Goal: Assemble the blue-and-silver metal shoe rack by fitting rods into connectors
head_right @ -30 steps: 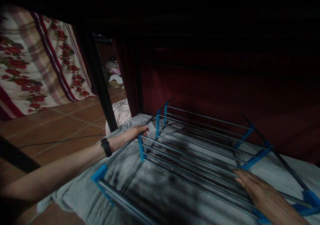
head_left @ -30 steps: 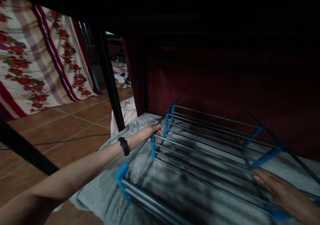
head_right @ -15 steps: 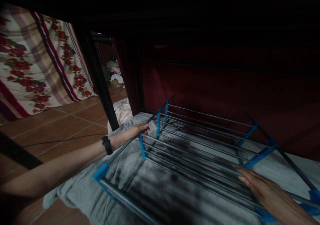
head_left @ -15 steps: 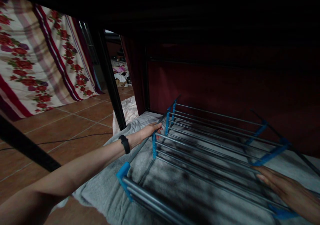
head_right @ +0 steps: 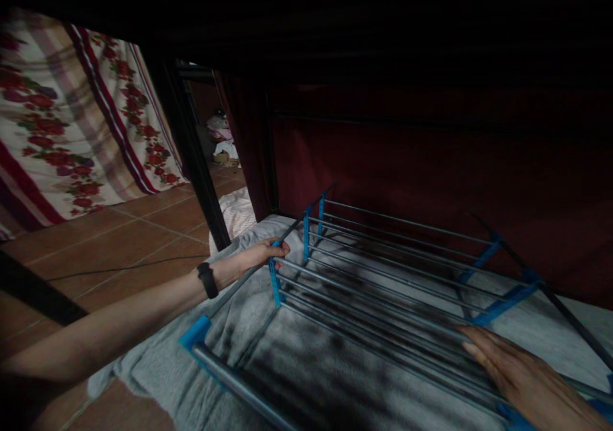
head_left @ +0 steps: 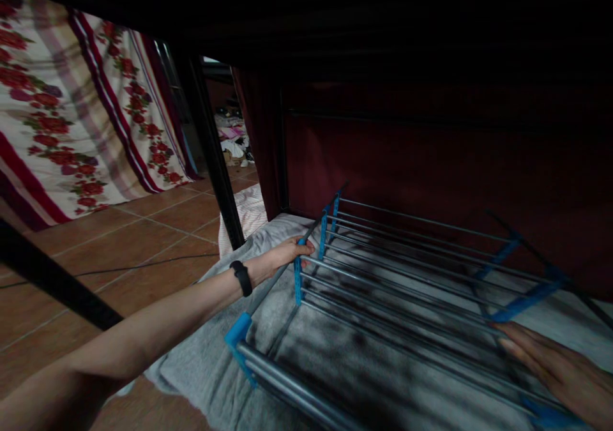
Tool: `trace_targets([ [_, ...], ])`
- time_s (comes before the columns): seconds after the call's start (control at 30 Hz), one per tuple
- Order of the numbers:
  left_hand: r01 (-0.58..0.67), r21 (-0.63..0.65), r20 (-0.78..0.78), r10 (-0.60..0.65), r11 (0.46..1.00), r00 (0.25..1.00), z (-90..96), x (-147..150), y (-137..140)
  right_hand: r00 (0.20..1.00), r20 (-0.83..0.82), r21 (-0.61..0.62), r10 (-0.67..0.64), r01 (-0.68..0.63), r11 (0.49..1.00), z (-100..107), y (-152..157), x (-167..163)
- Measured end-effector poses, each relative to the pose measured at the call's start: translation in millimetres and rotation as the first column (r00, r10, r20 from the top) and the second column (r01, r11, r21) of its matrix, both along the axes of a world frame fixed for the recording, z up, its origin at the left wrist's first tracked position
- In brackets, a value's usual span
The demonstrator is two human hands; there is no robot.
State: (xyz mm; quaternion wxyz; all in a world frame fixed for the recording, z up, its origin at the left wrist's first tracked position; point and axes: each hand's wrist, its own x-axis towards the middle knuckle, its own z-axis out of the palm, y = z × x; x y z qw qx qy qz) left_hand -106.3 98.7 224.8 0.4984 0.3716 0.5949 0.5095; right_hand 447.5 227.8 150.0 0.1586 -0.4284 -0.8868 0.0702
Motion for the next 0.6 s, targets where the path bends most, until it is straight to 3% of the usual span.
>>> trace_targets([
  [0.4, 0.0, -0.044, 0.025, 0.001, 0.999, 1.0, 5.9, 1.2, -3.2, 0.997, -0.025, 0.1, 0.068, -0.065, 0.993, 5.0, -8.1, -11.7],
  [0.6, -0.019, -0.058, 0.042, 0.022, 0.998, 0.999, 8.5, 6.3, -4.8, 0.998, -0.04, 0.073, 0.049, -0.046, 0.996, 3.4, -5.6, -10.9],
])
